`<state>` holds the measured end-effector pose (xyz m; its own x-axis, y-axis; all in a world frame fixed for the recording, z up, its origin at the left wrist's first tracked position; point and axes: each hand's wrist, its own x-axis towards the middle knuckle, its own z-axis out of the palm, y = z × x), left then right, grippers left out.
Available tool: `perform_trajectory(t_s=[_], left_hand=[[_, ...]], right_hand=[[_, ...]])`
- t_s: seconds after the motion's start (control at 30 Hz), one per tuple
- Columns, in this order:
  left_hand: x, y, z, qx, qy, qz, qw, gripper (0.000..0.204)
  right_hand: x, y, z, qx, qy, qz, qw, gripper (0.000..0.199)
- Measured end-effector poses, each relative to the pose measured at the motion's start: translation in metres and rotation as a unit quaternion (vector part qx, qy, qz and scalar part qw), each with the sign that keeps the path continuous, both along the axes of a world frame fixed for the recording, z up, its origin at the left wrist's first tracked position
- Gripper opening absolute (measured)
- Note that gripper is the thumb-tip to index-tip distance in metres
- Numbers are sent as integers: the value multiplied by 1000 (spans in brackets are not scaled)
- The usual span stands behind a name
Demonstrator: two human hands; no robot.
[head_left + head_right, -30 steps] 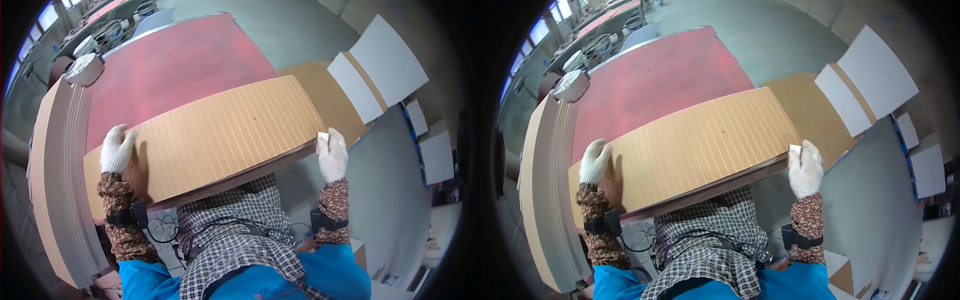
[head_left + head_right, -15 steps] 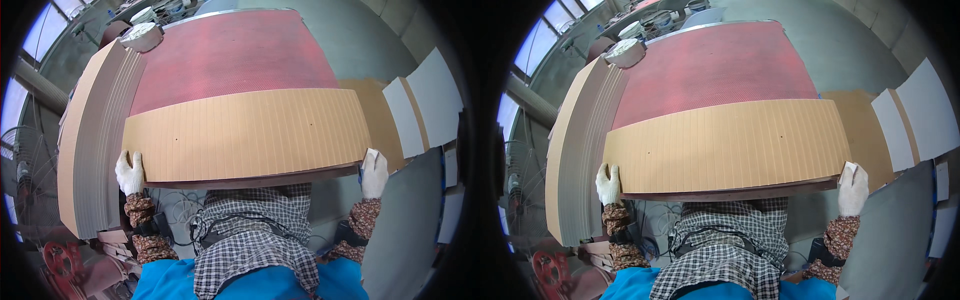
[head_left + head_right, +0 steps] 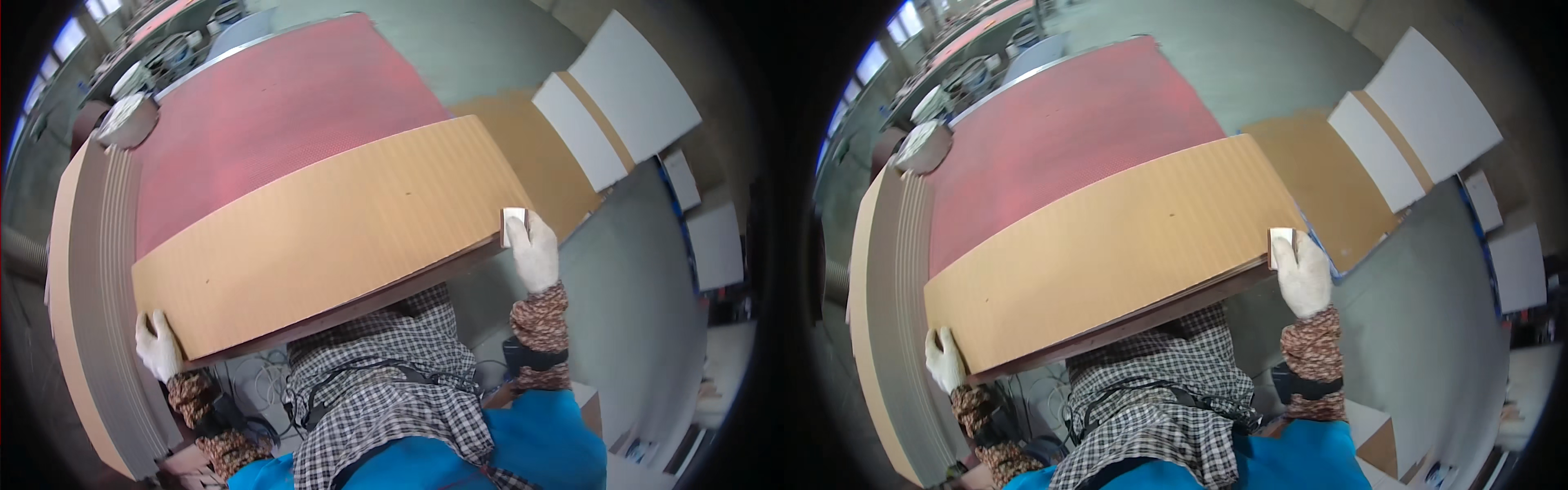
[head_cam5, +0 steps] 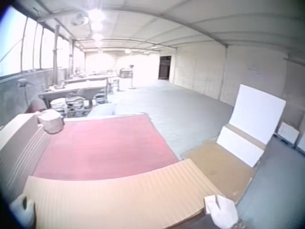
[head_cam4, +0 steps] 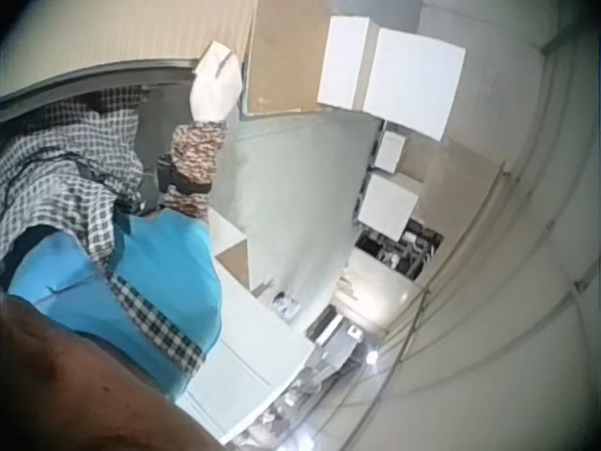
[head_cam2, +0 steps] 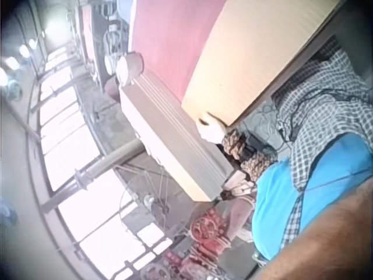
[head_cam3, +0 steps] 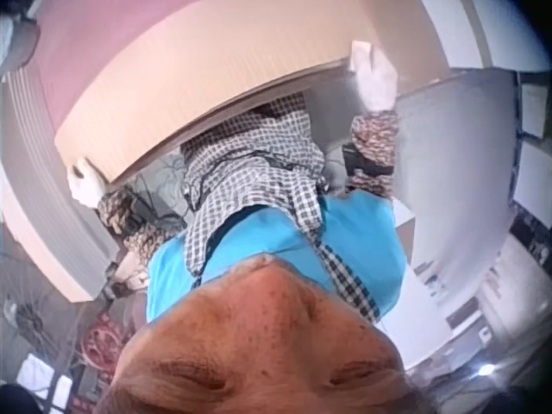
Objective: The person is applying edging tape to the side of a wooden furniture panel and trimming it.
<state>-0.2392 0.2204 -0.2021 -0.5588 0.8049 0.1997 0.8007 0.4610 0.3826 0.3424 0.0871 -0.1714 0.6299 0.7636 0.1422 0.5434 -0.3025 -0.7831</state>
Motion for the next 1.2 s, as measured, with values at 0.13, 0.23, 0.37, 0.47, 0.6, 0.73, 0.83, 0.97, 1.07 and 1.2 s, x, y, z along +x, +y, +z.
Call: perform_trajectory(t_s=[0.13,0.23,0.37,0.47,0.6,0.73,0.83,0.97,1.07,1.2], left_hand=[[12,-7,-15,20,2,-24,1000,64],[27,-6,-12,0,36,-1,999,63],[31,1,-7,16,32,-2,999,63],[27,-1,-14,9,35,5,999,61],[28,-10,-15,21,25,11,999,61],[25,-28,-7,19,19,13,1000,60],[-6,-44,-16,39,-5,3,999,58],[-32,-50,-18,63,-35,-3,997,56],[-32,-25,-14,73,-60,-21,995,54],[-23,22,-19,81,-33,-37,995,55]], right_hand=[[50,-23,1,16,-44,-102,994,36],[64,-34,-3,-19,-72,-115,991,37],[71,-33,-26,19,-83,-94,992,37],[73,-26,-15,-1,-94,-86,992,35],[95,-21,-16,-6,-18,-77,997,34],[98,-30,-19,53,54,-44,996,32],[96,-37,-12,20,62,-33,997,33],[67,-44,-3,6,70,-39,997,33],[54,-53,-9,29,74,-57,995,35],[18,-63,-1,-14,102,-90,991,35]])
